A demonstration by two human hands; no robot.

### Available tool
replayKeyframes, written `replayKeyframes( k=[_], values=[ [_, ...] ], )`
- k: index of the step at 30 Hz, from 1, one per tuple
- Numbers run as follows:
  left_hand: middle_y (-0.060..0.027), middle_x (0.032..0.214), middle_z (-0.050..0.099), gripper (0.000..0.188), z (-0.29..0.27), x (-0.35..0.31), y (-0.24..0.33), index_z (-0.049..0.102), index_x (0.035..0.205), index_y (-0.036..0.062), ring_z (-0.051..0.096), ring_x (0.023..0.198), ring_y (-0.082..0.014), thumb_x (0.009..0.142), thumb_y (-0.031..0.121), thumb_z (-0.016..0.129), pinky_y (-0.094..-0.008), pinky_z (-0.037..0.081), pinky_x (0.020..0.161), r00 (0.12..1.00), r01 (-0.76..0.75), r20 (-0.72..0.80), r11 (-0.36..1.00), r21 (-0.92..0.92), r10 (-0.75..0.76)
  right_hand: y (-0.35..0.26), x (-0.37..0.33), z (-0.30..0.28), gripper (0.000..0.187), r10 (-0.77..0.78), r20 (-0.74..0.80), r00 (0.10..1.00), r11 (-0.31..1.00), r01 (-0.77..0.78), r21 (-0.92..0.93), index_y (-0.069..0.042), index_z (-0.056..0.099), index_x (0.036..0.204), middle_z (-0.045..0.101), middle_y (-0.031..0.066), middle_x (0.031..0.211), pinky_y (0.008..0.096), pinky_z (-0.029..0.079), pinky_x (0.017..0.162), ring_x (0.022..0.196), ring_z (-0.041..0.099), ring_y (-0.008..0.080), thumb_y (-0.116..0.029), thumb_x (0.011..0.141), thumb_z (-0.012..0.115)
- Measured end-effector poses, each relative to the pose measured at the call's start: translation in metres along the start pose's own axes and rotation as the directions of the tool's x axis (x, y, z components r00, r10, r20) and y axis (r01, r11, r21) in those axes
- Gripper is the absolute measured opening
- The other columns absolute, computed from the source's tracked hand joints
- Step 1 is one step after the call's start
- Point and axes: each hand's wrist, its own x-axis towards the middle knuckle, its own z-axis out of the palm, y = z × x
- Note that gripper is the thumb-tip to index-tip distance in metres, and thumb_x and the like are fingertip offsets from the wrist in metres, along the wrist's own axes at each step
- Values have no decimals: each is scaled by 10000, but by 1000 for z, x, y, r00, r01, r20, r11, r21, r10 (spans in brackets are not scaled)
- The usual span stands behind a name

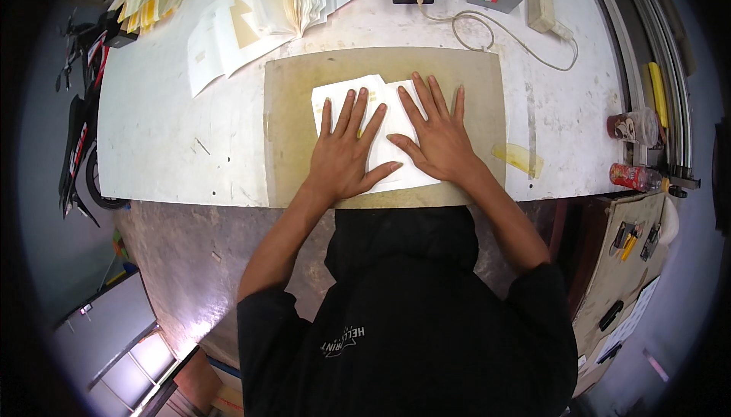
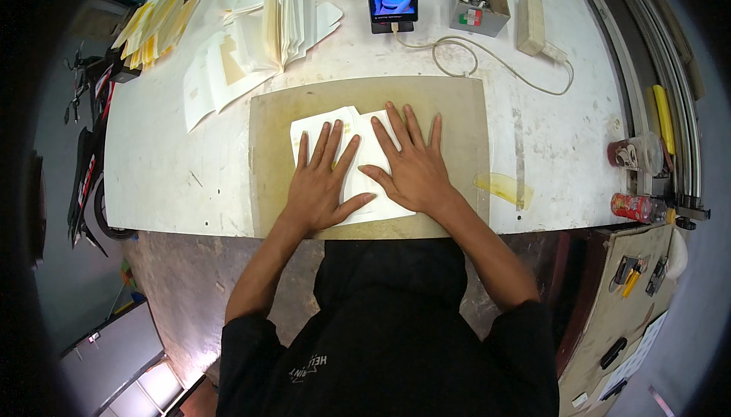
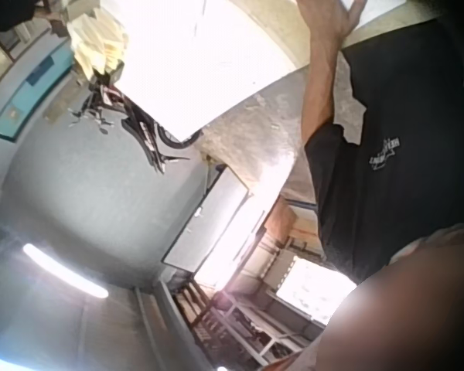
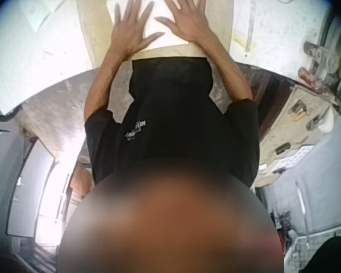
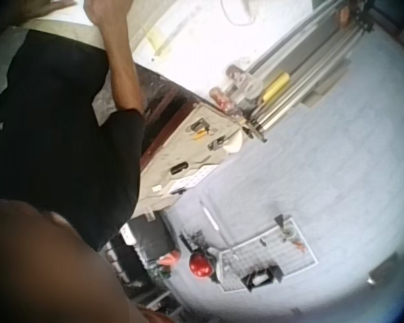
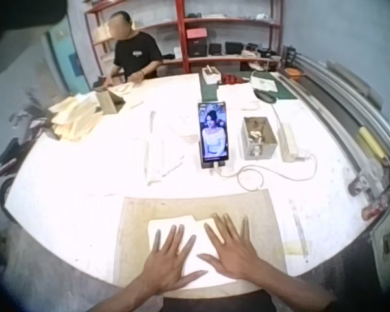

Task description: The person folds white paper sheets with yellow printed markings on a workbench. They align edges, press folds, and stack the folded sheets. A smartphone is visible on the table but not interacted with.

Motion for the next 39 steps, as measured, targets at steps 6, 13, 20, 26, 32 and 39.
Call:
replayKeyframes(
  k=[6,13,20,26,32,39],
  values=[
    [-295,1615,196,896,-3,0,-5,346,1544,43,147,1515,-447,924,673,494,-632,45,1196,1000,-9,0,998,-64,9,2,-1,-19,723,82,-7,997,938,-75,338,-17,377,1516,196,240,1627,631,112,1184,1494,195,443,-510,1001,499],
    [-328,1484,350,781,-27,-26,-11,347,1485,-35,416,1348,-455,884,290,727,-527,383,1077,818,428,-134,746,-510,-560,-3,-37,-51,688,469,179,865,467,-414,781,46,427,1448,561,234,1271,358,523,871,1025,634,271,-280,925,733],
    [-226,1058,667,765,-17,-38,-4,458,1340,-107,693,794,-267,796,283,828,-360,563,712,567,630,176,286,-722,-805,-14,-28,-48,717,448,373,812,285,-526,801,130,436,1395,650,186,1090,294,540,737,856,646,171,-276,903,763],
    [-185,916,717,558,-13,-28,-13,624,1097,-99,695,787,-223,759,283,851,-330,556,713,594,641,301,213,-737,-746,-15,-30,-45,636,415,341,844,285,-476,832,112,485,1358,670,181,1076,296,548,729,832,656,169,-241,907,761],
    [-196,981,726,444,-17,-17,-3,653,1082,-106,708,845,-222,796,191,819,-333,562,742,603,576,308,135,-806,-736,-13,-37,-29,578,396,263,880,321,-401,858,78,537,1322,682,159,1055,291,549,726,813,661,155,-241,900,770],
    [-174,1059,726,365,-5,-23,-4,649,1164,-88,700,901,-218,849,68,747,-338,555,800,684,478,359,18,-878,-635,-15,-42,-27,604,389,235,891,334,-374,865,76,538,1322,686,167,1068,300,550,743,823,665,171,-262,885,785]
  ],
)
